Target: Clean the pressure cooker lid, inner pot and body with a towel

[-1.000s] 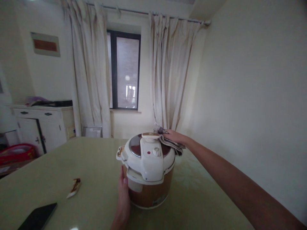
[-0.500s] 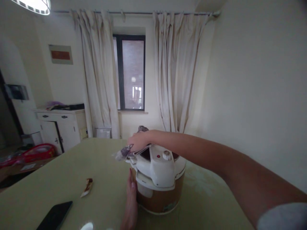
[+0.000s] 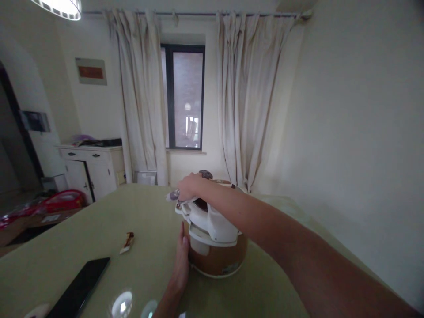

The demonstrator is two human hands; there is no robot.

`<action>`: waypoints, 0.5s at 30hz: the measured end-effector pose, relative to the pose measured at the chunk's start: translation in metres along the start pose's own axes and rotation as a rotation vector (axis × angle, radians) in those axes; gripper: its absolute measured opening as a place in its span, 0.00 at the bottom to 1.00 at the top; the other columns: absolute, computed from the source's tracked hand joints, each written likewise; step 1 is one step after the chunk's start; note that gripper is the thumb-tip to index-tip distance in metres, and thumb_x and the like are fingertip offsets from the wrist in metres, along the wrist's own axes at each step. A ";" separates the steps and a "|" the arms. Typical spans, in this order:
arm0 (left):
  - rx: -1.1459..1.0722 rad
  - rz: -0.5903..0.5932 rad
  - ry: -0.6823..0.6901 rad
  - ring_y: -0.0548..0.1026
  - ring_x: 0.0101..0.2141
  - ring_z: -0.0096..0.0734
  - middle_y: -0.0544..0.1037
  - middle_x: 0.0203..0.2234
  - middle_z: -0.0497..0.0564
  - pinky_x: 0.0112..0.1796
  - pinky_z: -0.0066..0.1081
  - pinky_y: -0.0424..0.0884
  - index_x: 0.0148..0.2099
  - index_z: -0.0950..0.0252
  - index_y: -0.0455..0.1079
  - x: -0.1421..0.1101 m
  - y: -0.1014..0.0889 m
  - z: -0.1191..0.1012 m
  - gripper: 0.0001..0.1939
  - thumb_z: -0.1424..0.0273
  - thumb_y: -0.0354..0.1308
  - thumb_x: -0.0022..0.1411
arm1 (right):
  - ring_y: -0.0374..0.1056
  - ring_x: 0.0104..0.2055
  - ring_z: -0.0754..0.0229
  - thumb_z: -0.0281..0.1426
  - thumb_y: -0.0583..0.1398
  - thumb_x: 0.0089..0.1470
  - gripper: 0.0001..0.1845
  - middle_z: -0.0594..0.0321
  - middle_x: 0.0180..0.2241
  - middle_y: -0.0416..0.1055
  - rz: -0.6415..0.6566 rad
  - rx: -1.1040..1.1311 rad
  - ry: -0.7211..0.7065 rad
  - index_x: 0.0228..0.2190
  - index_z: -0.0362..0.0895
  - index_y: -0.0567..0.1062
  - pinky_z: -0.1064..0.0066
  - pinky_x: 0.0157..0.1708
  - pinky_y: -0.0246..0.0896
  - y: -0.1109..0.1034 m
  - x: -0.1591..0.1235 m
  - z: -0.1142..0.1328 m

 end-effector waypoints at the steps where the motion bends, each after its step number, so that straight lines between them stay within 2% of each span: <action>1: -0.007 -0.006 0.000 0.45 0.77 0.45 0.49 0.79 0.54 0.75 0.46 0.40 0.80 0.60 0.49 0.000 0.000 -0.001 0.47 0.38 0.48 0.70 | 0.76 0.56 0.33 0.39 0.66 0.57 0.24 0.43 0.55 0.80 -0.040 -0.013 -0.041 0.54 0.46 0.82 0.41 0.50 0.74 -0.001 -0.013 0.007; 4: -0.034 -0.032 0.006 0.50 0.76 0.49 0.56 0.77 0.55 0.75 0.50 0.44 0.77 0.59 0.57 0.002 0.000 0.000 0.44 0.38 0.50 0.69 | 0.79 0.50 0.38 0.38 0.64 0.59 0.22 0.46 0.50 0.81 -0.145 -0.022 -0.144 0.54 0.49 0.80 0.48 0.44 0.76 0.001 -0.058 0.020; 7: -0.034 -0.035 -0.004 0.53 0.75 0.51 0.63 0.74 0.56 0.75 0.52 0.44 0.73 0.58 0.64 0.002 -0.001 0.003 0.41 0.38 0.52 0.69 | 0.77 0.52 0.36 0.48 0.65 0.59 0.29 0.44 0.52 0.79 -0.260 -0.083 -0.173 0.58 0.49 0.77 0.43 0.48 0.73 0.010 -0.086 0.015; 9: -0.045 -0.037 -0.008 0.53 0.75 0.50 0.63 0.74 0.56 0.74 0.52 0.44 0.72 0.58 0.64 0.001 -0.001 0.003 0.40 0.39 0.52 0.69 | 0.73 0.58 0.32 0.60 0.66 0.53 0.44 0.41 0.56 0.76 -0.283 -0.108 -0.148 0.62 0.48 0.73 0.37 0.55 0.68 0.016 -0.087 0.004; 11: -0.066 -0.058 -0.010 0.53 0.75 0.50 0.61 0.75 0.56 0.74 0.52 0.44 0.72 0.59 0.64 0.001 -0.001 0.003 0.40 0.39 0.52 0.69 | 0.72 0.60 0.32 0.69 0.65 0.46 0.55 0.40 0.58 0.75 -0.229 -0.061 -0.094 0.63 0.45 0.72 0.37 0.59 0.65 0.018 -0.077 -0.004; 13: -0.069 -0.079 -0.026 0.52 0.75 0.51 0.61 0.75 0.57 0.74 0.52 0.42 0.71 0.59 0.65 0.002 -0.001 0.001 0.41 0.39 0.55 0.67 | 0.73 0.58 0.35 0.70 0.65 0.47 0.55 0.40 0.57 0.76 -0.190 -0.004 -0.036 0.61 0.42 0.74 0.42 0.57 0.68 0.020 -0.066 0.000; 15: -0.061 -0.087 -0.035 0.54 0.75 0.52 0.64 0.73 0.58 0.74 0.53 0.43 0.68 0.60 0.69 0.003 -0.001 0.000 0.39 0.39 0.56 0.66 | 0.74 0.57 0.37 0.62 0.68 0.51 0.49 0.36 0.56 0.75 -0.252 -0.015 0.018 0.59 0.37 0.75 0.46 0.54 0.70 0.026 -0.062 0.017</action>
Point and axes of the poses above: each hand's wrist, its own x-axis towards the middle knuckle, its own y-axis out of the palm, z = x × y, the point moved 2 cm from there along x, towards the middle knuckle
